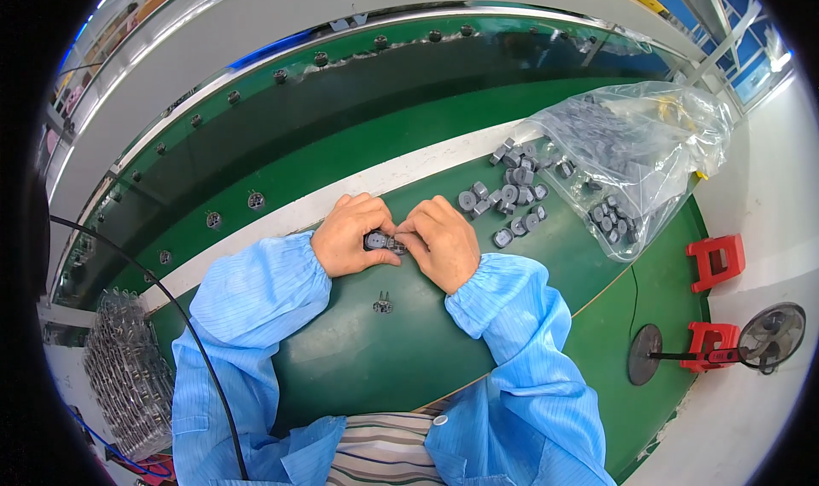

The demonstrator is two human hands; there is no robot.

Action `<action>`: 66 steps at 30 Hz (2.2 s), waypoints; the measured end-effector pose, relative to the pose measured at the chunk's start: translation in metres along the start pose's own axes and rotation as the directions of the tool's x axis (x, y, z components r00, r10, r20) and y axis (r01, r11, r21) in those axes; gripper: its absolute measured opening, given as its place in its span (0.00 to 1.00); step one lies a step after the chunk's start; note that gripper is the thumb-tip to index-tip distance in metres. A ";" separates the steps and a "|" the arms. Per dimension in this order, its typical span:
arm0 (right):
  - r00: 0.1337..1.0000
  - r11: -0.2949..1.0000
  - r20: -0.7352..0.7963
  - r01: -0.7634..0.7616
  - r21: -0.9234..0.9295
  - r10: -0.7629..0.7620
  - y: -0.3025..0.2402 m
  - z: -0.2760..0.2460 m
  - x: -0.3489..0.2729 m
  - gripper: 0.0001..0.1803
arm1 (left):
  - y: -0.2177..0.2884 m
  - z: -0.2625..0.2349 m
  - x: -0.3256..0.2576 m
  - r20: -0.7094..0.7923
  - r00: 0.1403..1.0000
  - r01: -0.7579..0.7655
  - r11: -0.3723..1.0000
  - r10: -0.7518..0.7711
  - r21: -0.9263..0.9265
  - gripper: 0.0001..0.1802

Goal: The person assembles small plastic housings and metal springs by hand at a factory workstation, taking components from plastic trays and fitting them together.

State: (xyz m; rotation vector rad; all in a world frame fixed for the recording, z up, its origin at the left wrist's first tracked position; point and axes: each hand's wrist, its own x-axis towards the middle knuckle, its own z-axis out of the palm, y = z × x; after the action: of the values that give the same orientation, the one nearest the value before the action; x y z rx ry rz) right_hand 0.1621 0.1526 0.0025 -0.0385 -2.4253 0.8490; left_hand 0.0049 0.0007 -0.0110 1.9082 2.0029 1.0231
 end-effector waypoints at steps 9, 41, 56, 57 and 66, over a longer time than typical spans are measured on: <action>0.999 0.994 -0.003 0.041 -0.101 -0.042 -0.003 0.004 -0.004 0.12 | -0.001 0.006 -0.001 0.027 0.998 0.061 0.998 -0.061 -0.034 0.21; 0.981 0.997 0.191 -0.040 0.066 0.026 0.005 -0.002 0.013 0.10 | -0.001 0.005 -0.001 -0.005 0.996 0.086 0.992 -0.087 -0.098 0.18; 0.861 0.893 0.490 -0.320 0.316 0.135 0.004 -0.026 -0.001 0.15 | -0.021 -0.028 0.013 -0.235 0.960 0.100 0.968 -0.154 -0.229 0.15; 0.863 0.899 0.501 -0.175 0.402 -0.056 -0.001 -0.020 -0.002 0.13 | -0.035 -0.037 0.013 -0.255 0.938 0.188 0.962 -0.236 -0.200 0.15; 0.934 0.924 0.338 -0.025 0.381 -0.114 -0.014 -0.002 -0.005 0.09 | -0.082 -0.076 -0.006 -0.353 0.834 0.485 0.869 -0.425 0.101 0.20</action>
State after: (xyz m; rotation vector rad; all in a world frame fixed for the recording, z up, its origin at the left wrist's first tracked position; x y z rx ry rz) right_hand 0.1693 0.1416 0.0094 0.3464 -2.5220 1.3942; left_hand -0.1037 -0.0260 -0.0045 1.2703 2.6491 1.0872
